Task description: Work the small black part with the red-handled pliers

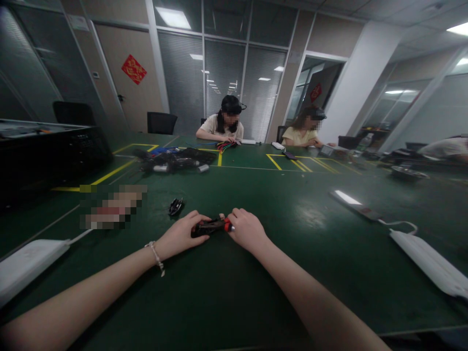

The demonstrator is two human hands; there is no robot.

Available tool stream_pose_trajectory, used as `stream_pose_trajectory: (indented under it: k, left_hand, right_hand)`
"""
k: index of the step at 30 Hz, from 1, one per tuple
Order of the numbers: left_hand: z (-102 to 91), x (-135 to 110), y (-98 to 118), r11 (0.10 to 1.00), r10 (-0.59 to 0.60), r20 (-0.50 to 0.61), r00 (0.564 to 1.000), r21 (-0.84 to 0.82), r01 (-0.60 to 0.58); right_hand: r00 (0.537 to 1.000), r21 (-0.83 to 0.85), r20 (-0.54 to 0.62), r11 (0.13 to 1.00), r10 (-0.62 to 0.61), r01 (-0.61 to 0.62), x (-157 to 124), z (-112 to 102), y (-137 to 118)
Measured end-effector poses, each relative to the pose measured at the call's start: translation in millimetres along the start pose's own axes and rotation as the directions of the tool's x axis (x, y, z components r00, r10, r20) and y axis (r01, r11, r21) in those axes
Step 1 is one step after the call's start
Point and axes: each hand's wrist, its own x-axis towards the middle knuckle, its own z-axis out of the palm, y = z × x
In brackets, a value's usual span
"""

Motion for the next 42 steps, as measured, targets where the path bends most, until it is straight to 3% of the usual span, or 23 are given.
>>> stream_pose_trajectory:
  k: [42]
  left_hand:
    - [0.1,-0.8,0.2,1.000,0.020,-0.014,1.000,0.001,-0.020]
  right_hand:
    - [1.000,-0.005,0.026,1.000,0.005,-0.005,0.0,-0.6,-0.8]
